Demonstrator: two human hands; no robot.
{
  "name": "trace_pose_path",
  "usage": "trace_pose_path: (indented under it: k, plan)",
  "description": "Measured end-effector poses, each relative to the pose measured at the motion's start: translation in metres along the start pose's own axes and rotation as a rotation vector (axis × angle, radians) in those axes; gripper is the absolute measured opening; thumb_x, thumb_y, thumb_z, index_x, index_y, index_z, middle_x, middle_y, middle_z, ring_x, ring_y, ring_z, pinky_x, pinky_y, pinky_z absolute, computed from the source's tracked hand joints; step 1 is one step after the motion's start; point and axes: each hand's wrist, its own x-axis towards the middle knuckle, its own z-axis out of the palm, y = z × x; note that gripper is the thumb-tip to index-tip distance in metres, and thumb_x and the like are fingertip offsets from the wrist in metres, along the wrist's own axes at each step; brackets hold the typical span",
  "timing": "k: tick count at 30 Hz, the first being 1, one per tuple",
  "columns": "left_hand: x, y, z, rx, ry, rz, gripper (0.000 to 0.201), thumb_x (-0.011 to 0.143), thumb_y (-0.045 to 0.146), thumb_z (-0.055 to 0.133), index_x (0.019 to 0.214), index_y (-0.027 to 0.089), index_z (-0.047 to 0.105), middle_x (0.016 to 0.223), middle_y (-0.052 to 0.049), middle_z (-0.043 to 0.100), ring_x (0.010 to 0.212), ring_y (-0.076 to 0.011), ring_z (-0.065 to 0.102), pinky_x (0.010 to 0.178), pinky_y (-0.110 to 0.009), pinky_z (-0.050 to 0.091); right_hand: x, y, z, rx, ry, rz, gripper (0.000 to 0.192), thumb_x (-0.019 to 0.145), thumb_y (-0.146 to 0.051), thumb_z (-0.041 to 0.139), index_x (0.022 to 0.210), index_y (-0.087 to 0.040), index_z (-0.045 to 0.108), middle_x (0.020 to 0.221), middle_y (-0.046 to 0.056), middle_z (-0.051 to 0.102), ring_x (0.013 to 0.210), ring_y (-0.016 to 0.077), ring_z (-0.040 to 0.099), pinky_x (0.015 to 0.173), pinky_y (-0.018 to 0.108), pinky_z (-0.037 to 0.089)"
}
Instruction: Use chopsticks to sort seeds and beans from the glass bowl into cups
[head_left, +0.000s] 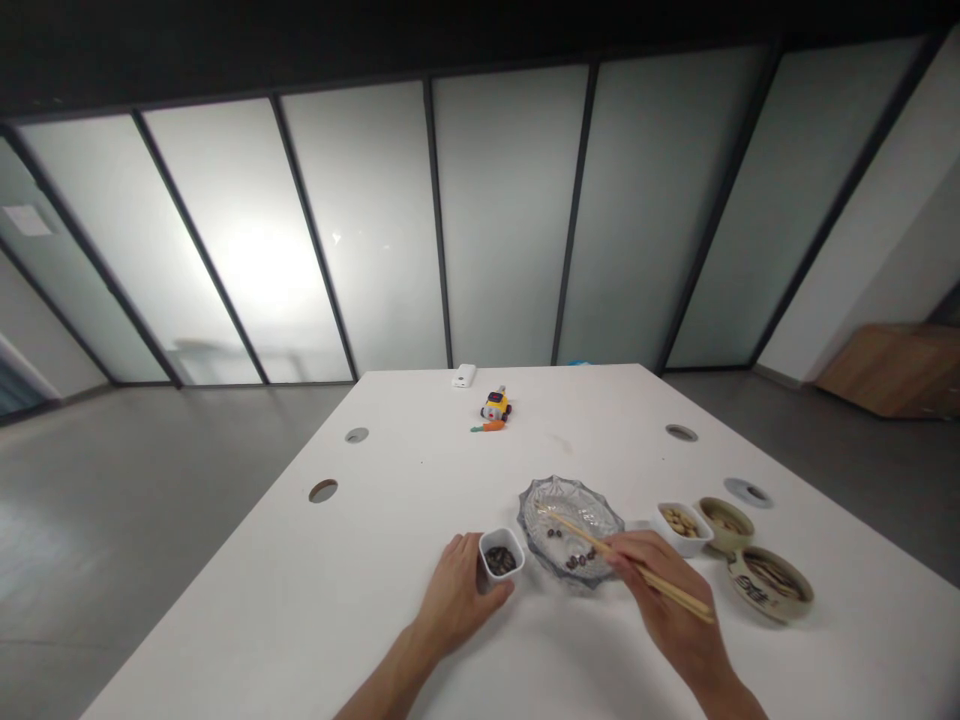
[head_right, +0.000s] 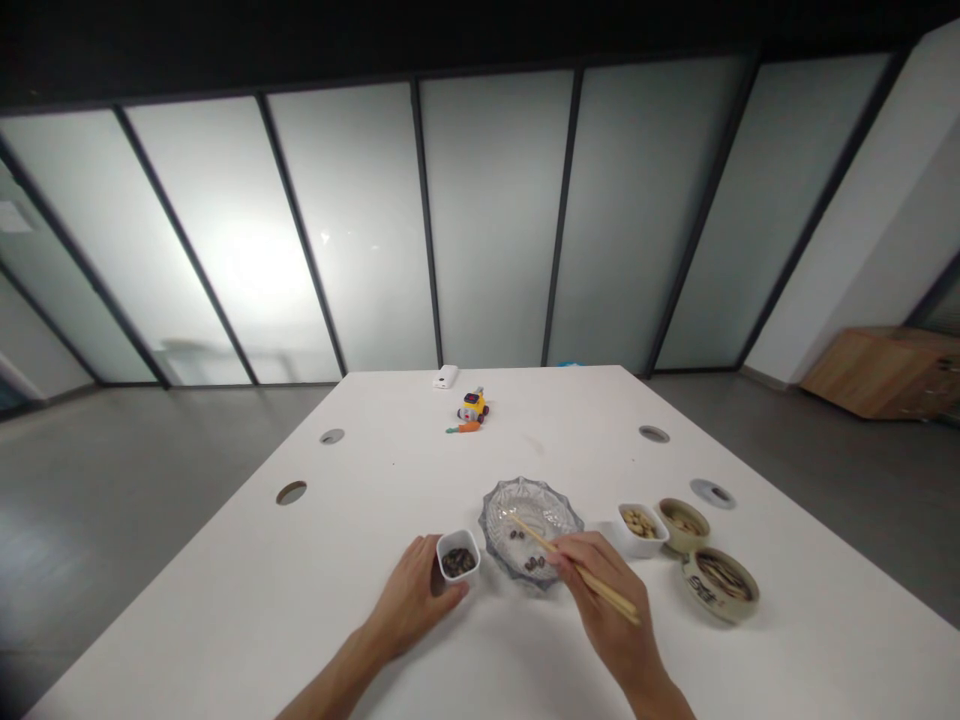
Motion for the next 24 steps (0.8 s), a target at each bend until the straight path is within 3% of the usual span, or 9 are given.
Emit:
trace_pose_path:
  k: [6,10,17,24]
  plan:
    - [0.0,-0.001,0.001,-0.012,-0.002,0.002,0.029,0.087,0.031,0.077,0.114,0.024,0.069,0.119,-0.008,0.077,0.113,-0.03,0.067,0.105,-0.039,0.05,0.007,-0.015,-0.005,0.085,-0.007,0.111,0.043,0.11,-0.056,0.072,0.08,-0.026,0.081,0.082,0.005,0.083,0.073,0.0209,0.081,0.066,0.026,0.067]
    - [0.0,0.001,-0.001,-0.019,-0.019,-0.008,0.028,0.088,0.03,0.076,0.115,0.022,0.069,0.121,-0.008,0.077,0.115,-0.0299,0.067,0.105,-0.038,0.049,0.004,-0.013,-0.005,0.017,0.024,0.059,0.037,0.11,-0.052,0.072,0.086,-0.027,0.081,0.082,0.004,0.083,0.073,0.02,0.081,0.067,0.025,0.066]
    - [-0.001,0.003,-0.003,-0.012,-0.026,-0.017,0.029,0.089,0.03,0.076,0.115,0.021,0.068,0.121,-0.008,0.076,0.115,-0.0293,0.066,0.106,-0.038,0.049,0.004,-0.015,-0.001,-0.043,-0.163,-0.024,0.035,0.114,-0.049,0.068,0.088,-0.027,0.079,0.082,0.003,0.079,0.072,0.0191,0.079,0.067,0.024,0.065]
    - [-0.001,0.002,-0.003,-0.006,-0.025,-0.017,0.028,0.088,0.031,0.076,0.114,0.023,0.068,0.12,-0.008,0.076,0.114,-0.0292,0.066,0.106,-0.038,0.049,0.006,-0.019,0.0,-0.028,-0.194,-0.028,0.039,0.114,-0.052,0.066,0.088,-0.027,0.079,0.083,0.003,0.079,0.073,0.0188,0.08,0.069,0.023,0.065]
